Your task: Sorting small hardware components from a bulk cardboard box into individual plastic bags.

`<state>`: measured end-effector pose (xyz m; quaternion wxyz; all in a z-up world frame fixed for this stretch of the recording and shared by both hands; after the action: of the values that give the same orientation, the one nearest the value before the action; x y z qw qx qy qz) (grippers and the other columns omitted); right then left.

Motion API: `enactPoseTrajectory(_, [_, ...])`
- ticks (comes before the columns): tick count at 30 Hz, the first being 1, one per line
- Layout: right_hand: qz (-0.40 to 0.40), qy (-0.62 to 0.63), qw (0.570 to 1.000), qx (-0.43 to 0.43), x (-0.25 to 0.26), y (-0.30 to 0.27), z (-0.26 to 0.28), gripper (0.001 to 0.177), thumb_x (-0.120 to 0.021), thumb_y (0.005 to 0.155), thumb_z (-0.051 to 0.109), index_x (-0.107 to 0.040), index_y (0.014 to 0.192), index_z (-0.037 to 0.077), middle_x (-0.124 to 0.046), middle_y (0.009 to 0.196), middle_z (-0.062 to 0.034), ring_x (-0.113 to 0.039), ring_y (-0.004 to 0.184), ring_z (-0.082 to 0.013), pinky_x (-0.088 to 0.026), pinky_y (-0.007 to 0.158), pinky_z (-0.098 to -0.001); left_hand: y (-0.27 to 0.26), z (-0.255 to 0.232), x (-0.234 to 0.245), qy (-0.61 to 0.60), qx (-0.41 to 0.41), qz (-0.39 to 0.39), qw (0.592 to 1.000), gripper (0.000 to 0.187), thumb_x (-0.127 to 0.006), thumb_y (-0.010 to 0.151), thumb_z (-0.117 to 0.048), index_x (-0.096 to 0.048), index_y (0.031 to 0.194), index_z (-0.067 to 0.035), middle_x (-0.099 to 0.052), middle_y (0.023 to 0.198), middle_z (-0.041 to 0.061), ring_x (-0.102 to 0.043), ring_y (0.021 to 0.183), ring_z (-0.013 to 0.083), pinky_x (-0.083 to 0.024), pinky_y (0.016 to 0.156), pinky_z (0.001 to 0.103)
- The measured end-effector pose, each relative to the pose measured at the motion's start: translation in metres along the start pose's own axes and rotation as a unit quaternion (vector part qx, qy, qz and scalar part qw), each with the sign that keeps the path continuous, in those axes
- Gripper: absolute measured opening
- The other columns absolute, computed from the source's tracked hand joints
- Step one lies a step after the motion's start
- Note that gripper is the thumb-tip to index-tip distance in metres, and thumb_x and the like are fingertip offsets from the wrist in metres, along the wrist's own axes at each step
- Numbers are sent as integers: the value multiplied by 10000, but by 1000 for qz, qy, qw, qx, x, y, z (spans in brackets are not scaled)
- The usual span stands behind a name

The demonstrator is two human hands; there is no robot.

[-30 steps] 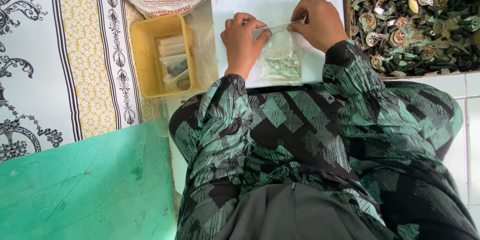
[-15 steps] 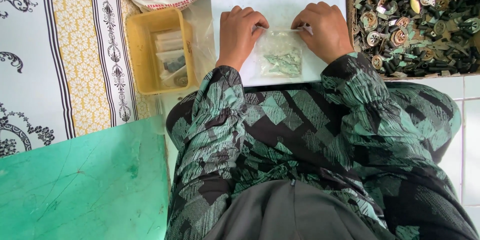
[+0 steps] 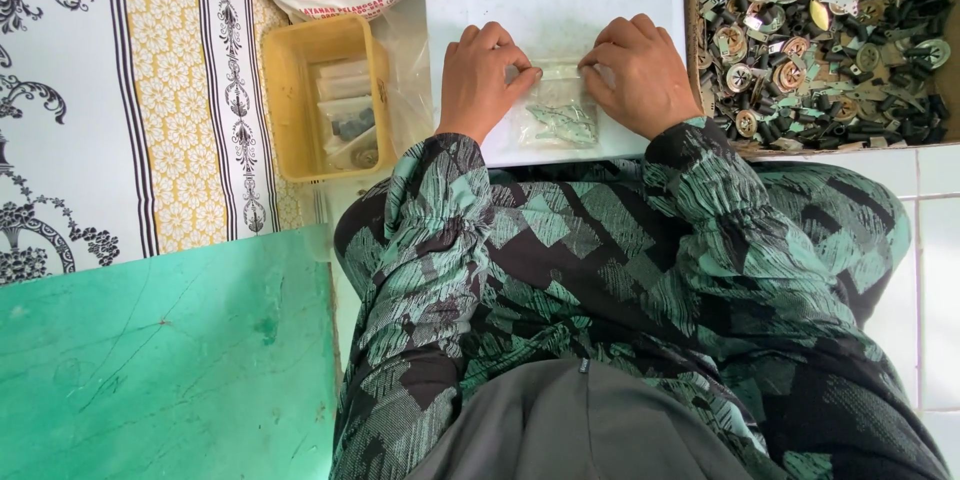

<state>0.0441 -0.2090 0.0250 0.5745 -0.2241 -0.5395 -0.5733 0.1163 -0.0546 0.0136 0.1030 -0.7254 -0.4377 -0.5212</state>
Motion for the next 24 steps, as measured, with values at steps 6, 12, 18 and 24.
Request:
enactPoseTrajectory(6, [99,67,984,-132,-19,12,-23,457,-884,860,198,-692,1249,55,-681,934,-88,-582,938,-328,-457,781,-474,1,12,-9,-30,55,30,998,536,-923,796,-257,-625,1240,-227,-588,1043,1,-585,986,252,-463,741,418])
enactPoseTrajectory(12, [102,88,983,-126,-20,18,-23,109,-817,909,74,-737,983,76,-615,985,-116,-554,950,-322,-484,777,-441,2,4,-7,-43,18,19,999,121,-876,852,-215,-774,916,-202,-554,958,-14,-537,909,241,-435,723,392])
enactPoseTrajectory(18, [12,67,997,-19,4,18,2,232,-820,912,-39,-740,1122,14,-730,964,-132,-606,885,-317,-496,738,-424,4,-12,8,-46,-47,-39,997,224,-826,833,-40,-678,909,-192,-648,884,-51,-551,832,216,-432,724,360])
enactPoseTrajectory(24, [-43,48,997,41,13,-3,28,168,-756,906,-124,-760,1016,4,-651,966,-135,-557,894,-329,-482,673,-422,-9,-29,9,-1,-65,0,998,425,-654,786,190,-725,968,-187,-578,967,-12,-516,929,253,-472,755,400])
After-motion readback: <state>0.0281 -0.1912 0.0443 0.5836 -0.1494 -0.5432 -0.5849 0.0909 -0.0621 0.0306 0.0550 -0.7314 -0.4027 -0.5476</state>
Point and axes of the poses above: each hand's wrist, its own y-axis towards the middle knuckle, its own x-axis out of the back of the hand, z = x × y, the point moved 10 cm from there along y, towards the middle knuckle
